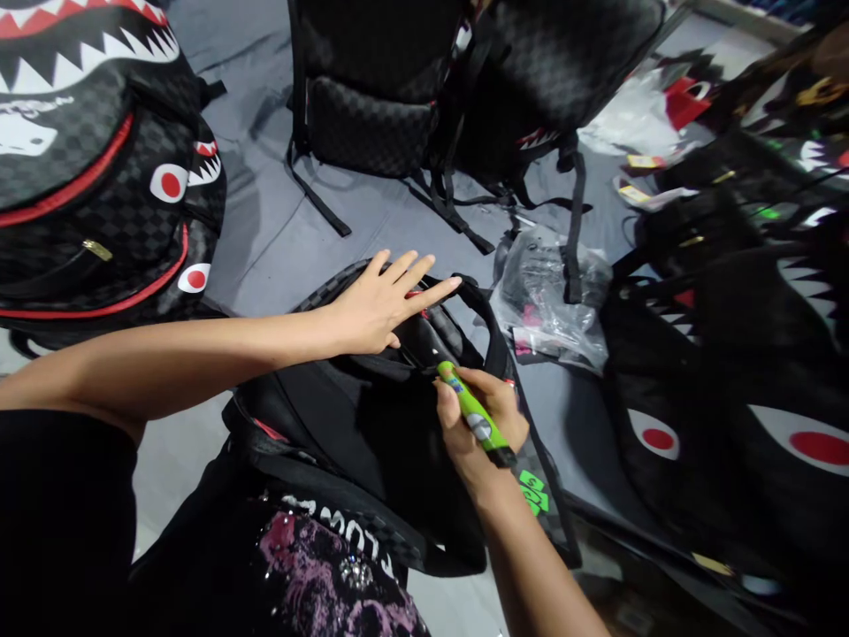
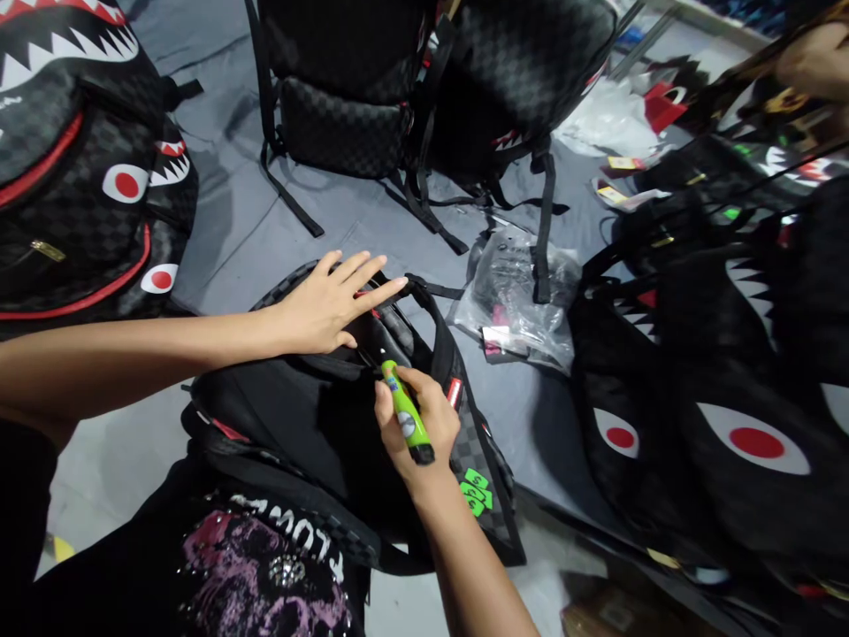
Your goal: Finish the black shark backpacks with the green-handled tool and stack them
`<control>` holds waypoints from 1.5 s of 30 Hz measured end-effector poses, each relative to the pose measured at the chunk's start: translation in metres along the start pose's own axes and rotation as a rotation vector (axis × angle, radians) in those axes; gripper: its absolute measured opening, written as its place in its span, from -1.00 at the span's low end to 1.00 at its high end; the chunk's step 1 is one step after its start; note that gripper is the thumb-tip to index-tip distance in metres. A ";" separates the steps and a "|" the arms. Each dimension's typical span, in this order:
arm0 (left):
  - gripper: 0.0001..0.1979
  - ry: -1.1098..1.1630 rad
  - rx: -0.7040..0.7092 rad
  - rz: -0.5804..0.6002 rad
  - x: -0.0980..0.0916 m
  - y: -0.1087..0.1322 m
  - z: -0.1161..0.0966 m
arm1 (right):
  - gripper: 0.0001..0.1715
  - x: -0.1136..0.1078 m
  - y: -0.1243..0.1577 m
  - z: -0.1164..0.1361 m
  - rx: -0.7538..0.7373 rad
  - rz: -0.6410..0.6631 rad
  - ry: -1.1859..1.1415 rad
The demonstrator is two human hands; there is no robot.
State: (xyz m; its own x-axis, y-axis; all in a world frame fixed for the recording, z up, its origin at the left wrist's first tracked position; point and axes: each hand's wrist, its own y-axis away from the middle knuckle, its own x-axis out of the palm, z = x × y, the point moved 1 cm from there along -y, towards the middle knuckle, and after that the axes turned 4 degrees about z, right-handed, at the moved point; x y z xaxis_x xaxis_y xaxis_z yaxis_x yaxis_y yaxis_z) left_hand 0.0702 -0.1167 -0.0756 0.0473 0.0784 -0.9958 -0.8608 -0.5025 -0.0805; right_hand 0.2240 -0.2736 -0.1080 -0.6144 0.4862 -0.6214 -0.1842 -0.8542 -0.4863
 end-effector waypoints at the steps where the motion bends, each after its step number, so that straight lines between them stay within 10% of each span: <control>1: 0.12 0.009 -0.010 -0.004 0.001 0.000 0.000 | -0.77 -0.004 -0.008 0.005 -0.024 0.058 0.020; 13: 0.14 0.064 -0.089 0.011 0.004 -0.005 -0.001 | -0.74 -0.010 -0.086 0.021 -0.202 0.841 0.197; 45: 0.05 0.105 -0.030 0.110 0.002 -0.005 0.010 | -0.78 0.005 -0.055 0.025 -0.093 0.552 0.119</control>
State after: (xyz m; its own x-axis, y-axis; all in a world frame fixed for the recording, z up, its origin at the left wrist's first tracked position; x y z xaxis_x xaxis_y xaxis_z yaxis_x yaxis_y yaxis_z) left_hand 0.0697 -0.1055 -0.0771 0.0075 -0.0685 -0.9976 -0.8482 -0.5288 0.0300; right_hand 0.2116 -0.2284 -0.0692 -0.5086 -0.0051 -0.8610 0.2110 -0.9702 -0.1189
